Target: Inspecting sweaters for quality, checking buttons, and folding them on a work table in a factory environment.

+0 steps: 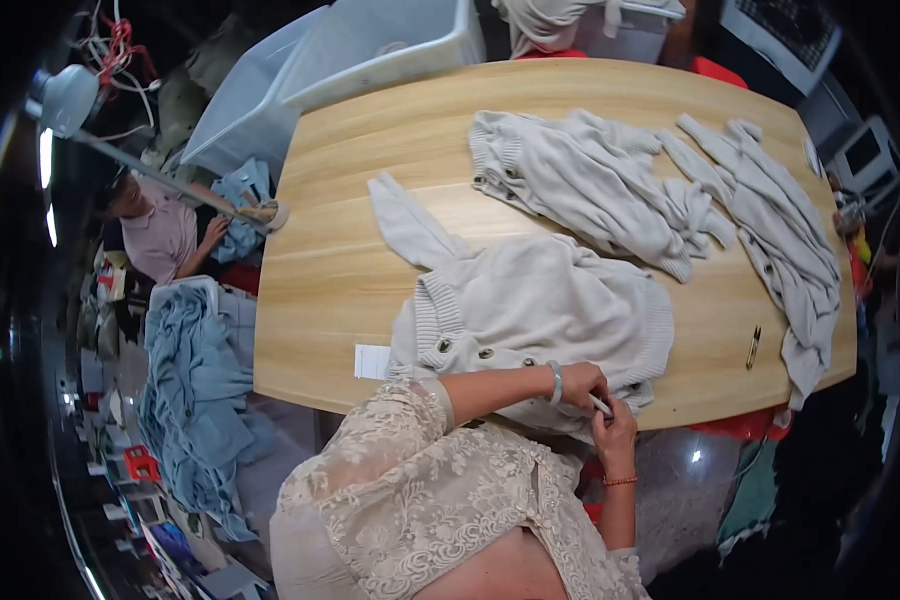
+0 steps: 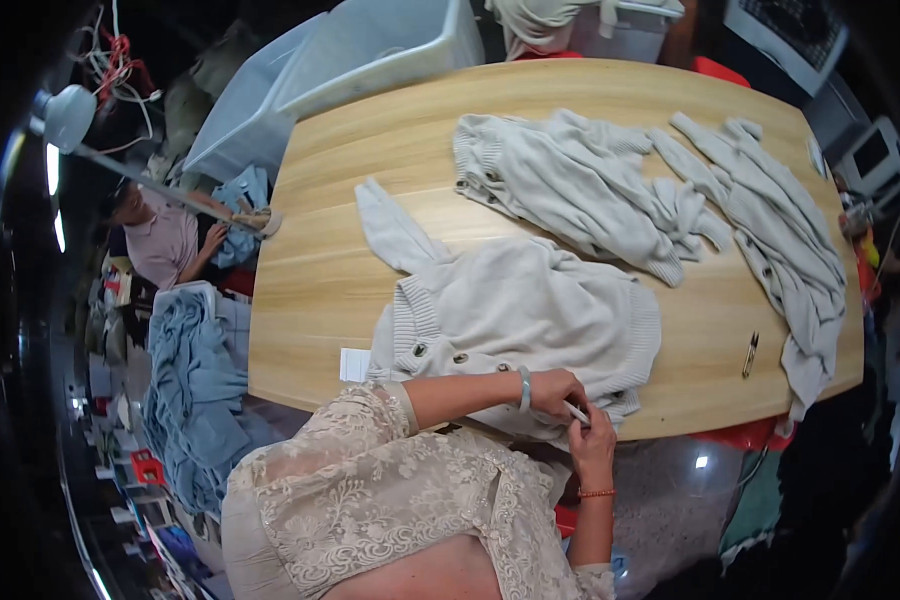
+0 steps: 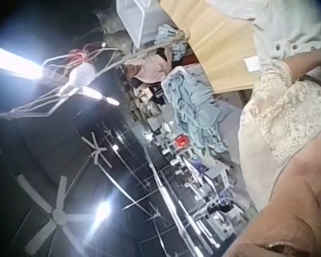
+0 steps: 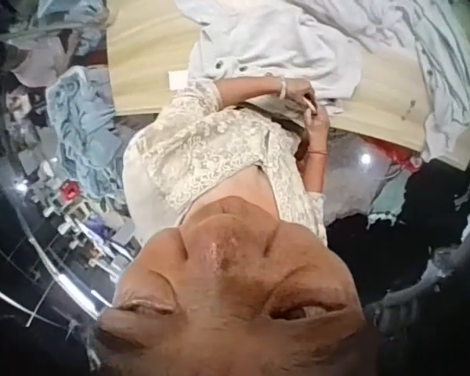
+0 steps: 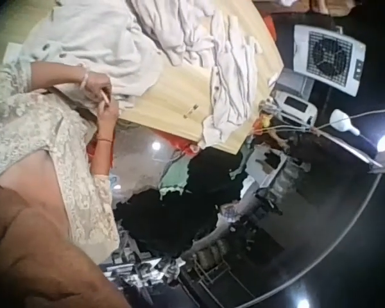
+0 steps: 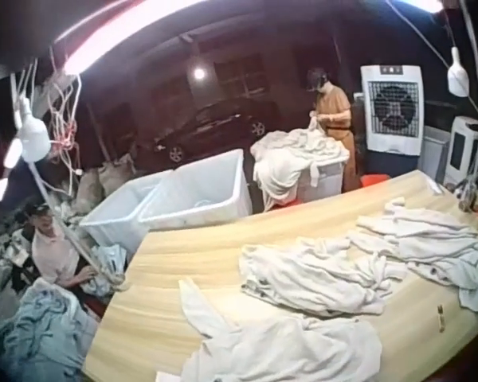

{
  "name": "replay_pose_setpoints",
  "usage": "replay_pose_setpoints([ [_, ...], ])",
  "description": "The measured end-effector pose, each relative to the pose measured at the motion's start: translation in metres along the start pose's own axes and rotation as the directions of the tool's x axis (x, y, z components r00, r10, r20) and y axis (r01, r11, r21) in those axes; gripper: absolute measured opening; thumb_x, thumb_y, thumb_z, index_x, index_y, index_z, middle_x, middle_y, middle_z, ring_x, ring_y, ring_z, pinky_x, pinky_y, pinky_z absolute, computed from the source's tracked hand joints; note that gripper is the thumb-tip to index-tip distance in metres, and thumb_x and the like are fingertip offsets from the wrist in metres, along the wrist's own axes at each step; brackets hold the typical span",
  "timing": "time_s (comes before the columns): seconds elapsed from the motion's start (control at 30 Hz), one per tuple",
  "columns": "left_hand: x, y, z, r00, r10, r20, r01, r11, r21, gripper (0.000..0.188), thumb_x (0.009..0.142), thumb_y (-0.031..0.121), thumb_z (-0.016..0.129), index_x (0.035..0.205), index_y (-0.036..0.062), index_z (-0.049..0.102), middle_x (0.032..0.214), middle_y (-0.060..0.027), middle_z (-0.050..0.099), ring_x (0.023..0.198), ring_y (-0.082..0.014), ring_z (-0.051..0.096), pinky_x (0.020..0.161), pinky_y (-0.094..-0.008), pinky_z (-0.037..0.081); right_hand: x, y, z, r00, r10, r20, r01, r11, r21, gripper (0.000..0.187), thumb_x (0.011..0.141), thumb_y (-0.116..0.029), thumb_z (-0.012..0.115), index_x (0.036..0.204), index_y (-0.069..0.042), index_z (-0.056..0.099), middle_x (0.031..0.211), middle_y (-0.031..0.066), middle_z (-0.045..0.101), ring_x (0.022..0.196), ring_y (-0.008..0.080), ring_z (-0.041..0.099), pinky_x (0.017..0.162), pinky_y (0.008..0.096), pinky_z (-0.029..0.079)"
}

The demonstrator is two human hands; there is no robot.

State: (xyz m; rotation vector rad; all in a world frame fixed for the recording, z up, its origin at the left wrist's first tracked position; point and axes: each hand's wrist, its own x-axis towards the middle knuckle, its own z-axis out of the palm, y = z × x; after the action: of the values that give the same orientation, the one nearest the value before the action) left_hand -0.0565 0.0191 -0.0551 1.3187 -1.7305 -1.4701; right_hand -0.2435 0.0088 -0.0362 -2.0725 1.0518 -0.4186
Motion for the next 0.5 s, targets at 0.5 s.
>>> replay_pose_setpoints([
  [0.5, -0.012, -0.011, -0.006, 0.979, -0.046, -0.197, 0.043, 0.999, -0.018, 0.022, 0.072, 0.008, 0.056, 0.089, 0.0012, 0.068, 0.075, -0.0191, 0.064, 0.064, -0.0244, 0.062, 0.063, -0.0331, 0.049, 0.024, -0.004, -0.017, 0.986, -0.152, 0.074, 0.137, 0.975, 0.175, 0.017, 0.077, 0.004, 0.053, 0.091, 0.002, 0.061, 0.075, 0.0160, 0.054, 0.067, 0.0307, 0.055, 0.062, 0.0346, 0.045],
])
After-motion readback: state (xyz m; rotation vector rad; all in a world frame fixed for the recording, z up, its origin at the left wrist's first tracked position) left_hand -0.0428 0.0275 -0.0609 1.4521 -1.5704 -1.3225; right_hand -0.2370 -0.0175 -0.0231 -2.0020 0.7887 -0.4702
